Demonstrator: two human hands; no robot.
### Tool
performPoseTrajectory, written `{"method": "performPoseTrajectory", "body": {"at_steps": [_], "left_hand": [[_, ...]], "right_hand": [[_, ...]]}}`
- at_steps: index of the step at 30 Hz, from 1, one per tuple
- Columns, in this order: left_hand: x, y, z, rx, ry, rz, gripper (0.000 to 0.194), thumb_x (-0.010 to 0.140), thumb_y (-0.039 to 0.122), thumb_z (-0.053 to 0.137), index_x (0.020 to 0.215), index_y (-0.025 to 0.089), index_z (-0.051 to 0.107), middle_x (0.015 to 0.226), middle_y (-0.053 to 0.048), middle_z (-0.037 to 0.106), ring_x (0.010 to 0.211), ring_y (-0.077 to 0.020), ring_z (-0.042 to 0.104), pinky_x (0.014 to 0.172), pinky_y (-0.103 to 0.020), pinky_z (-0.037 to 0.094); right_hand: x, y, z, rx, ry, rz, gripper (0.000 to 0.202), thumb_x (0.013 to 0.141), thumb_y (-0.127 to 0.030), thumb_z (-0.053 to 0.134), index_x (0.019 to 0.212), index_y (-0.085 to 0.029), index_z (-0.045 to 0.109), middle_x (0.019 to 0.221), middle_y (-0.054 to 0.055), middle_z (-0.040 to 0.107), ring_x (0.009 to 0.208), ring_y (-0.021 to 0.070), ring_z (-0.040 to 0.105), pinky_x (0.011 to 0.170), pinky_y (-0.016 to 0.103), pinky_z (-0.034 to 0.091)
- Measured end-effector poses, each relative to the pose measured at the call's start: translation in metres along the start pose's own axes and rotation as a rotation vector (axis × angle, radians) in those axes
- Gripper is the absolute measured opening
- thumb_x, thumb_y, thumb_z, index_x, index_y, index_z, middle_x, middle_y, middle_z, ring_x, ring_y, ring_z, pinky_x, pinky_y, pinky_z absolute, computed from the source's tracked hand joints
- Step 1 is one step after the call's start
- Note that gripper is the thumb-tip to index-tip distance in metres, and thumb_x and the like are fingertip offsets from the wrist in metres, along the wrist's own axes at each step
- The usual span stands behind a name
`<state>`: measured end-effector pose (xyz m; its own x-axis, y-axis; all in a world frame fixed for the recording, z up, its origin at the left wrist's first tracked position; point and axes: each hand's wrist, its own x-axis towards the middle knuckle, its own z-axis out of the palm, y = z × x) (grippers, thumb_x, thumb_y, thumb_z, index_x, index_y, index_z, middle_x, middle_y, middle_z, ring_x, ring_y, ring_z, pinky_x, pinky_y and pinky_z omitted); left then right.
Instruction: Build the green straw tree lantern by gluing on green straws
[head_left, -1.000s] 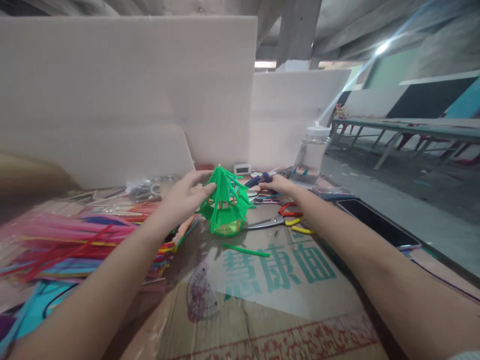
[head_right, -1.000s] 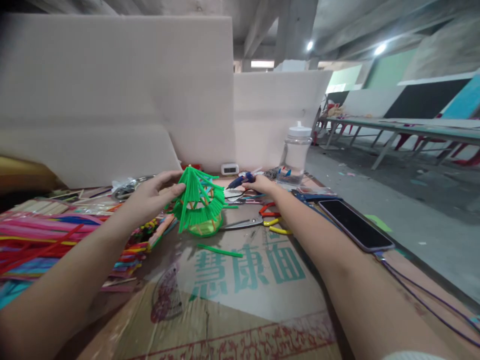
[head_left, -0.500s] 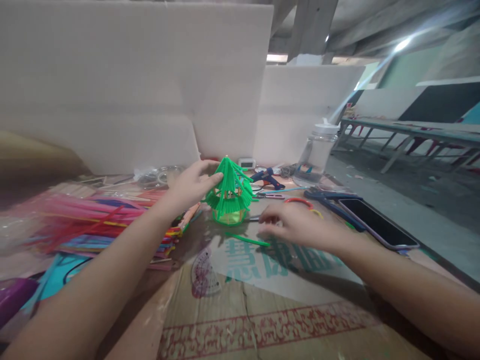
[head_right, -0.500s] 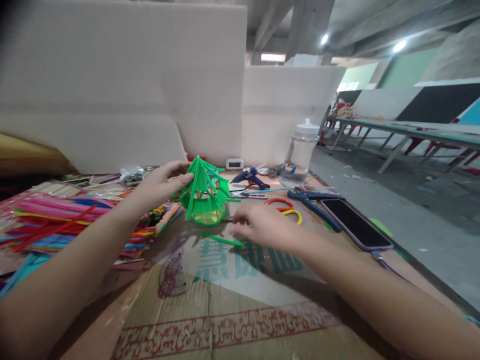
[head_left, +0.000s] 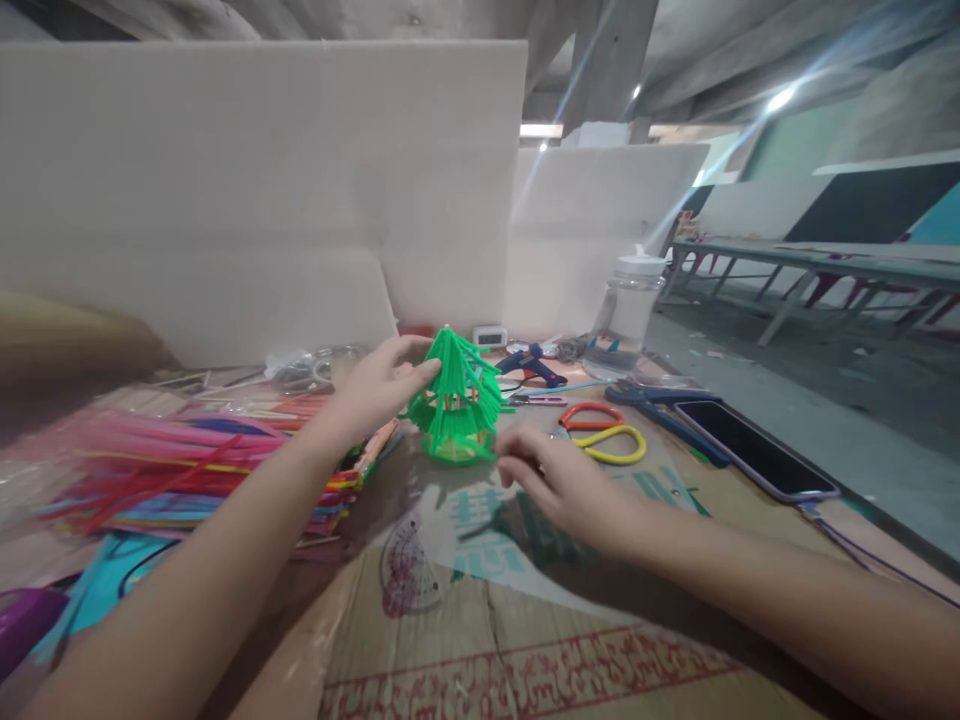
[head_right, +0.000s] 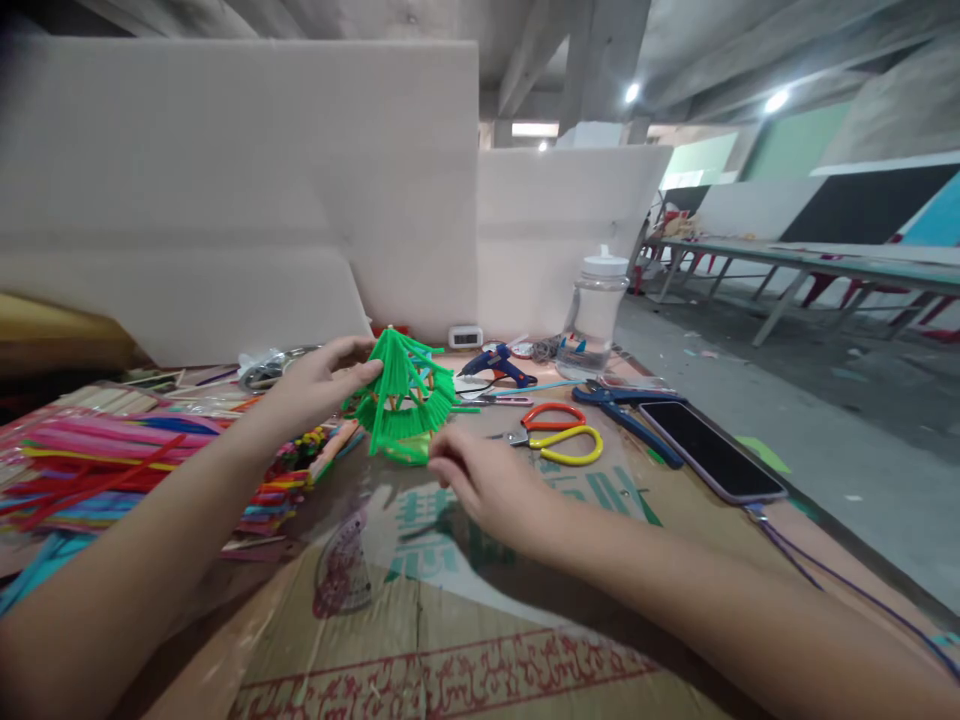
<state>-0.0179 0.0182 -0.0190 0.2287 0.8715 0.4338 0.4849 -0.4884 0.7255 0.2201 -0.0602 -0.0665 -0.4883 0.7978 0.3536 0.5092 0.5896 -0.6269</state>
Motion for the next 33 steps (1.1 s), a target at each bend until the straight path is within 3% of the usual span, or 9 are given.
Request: {"method": "performPoseTrajectory", "body": {"at_steps": [4, 8, 12, 17, 33], "left_hand": [[0.0, 0.003, -0.001, -0.023, -0.02, -0.011, 0.053, 0.082, 0.055, 0.059, 0.115, 0.014, 0.06, 0.124, -0.015, 0.065, 0.115, -0.0305, 0.061, 0.098, -0.047, 0.047], [0.0, 0.004, -0.002, -0.007, -0.026, -0.024, 0.053, 0.082, 0.056, 0.059, 0.115, 0.014, 0.06, 0.123, -0.015, 0.065, 0.114, -0.0308, 0.061, 0.097, -0.048, 0.048], [0.001, 0.005, 0.001, -0.035, -0.017, -0.007, 0.053, 0.084, 0.051, 0.058, 0.122, 0.015, 0.056, 0.126, -0.015, 0.063, 0.116, -0.0293, 0.06, 0.099, -0.047, 0.047], [-0.001, 0.01, 0.002, -0.034, 0.003, 0.028, 0.064, 0.085, 0.045, 0.058, 0.139, 0.015, 0.043, 0.131, -0.016, 0.059, 0.119, -0.0293, 0.058, 0.1, -0.047, 0.047], [-0.008, 0.017, -0.003, 0.122, -0.039, 0.122, 0.056, 0.087, 0.045, 0.056, 0.135, 0.018, 0.049, 0.135, -0.012, 0.058, 0.123, -0.029, 0.055, 0.105, -0.046, 0.042]], "right_hand": [[0.018, -0.018, -0.016, 0.394, 0.151, 0.069, 0.015, 0.094, -0.032, 0.05, 0.085, -0.02, 0.05, 0.067, -0.002, 0.061, 0.054, 0.0102, 0.052, 0.052, 0.023, 0.041], [0.043, -0.019, -0.023, 0.413, 0.181, 0.08, 0.024, 0.091, -0.038, 0.054, 0.076, -0.019, 0.055, 0.06, -0.002, 0.061, 0.044, 0.008, 0.047, 0.044, 0.023, 0.036], [0.052, -0.011, -0.02, 0.459, 0.267, 0.082, 0.016, 0.088, -0.035, 0.059, 0.085, -0.02, 0.056, 0.055, -0.005, 0.059, 0.044, 0.0085, 0.048, 0.045, 0.022, 0.034], [0.04, -0.002, -0.007, 0.491, 0.261, 0.133, 0.015, 0.085, -0.032, 0.063, 0.082, -0.021, 0.054, 0.058, -0.005, 0.059, 0.053, 0.0116, 0.057, 0.049, 0.023, 0.038], [0.034, 0.003, 0.009, 0.768, 0.207, 0.261, 0.025, 0.086, -0.041, 0.063, 0.083, -0.022, 0.047, 0.055, -0.005, 0.064, 0.041, 0.0095, 0.053, 0.042, 0.021, 0.044]]}}
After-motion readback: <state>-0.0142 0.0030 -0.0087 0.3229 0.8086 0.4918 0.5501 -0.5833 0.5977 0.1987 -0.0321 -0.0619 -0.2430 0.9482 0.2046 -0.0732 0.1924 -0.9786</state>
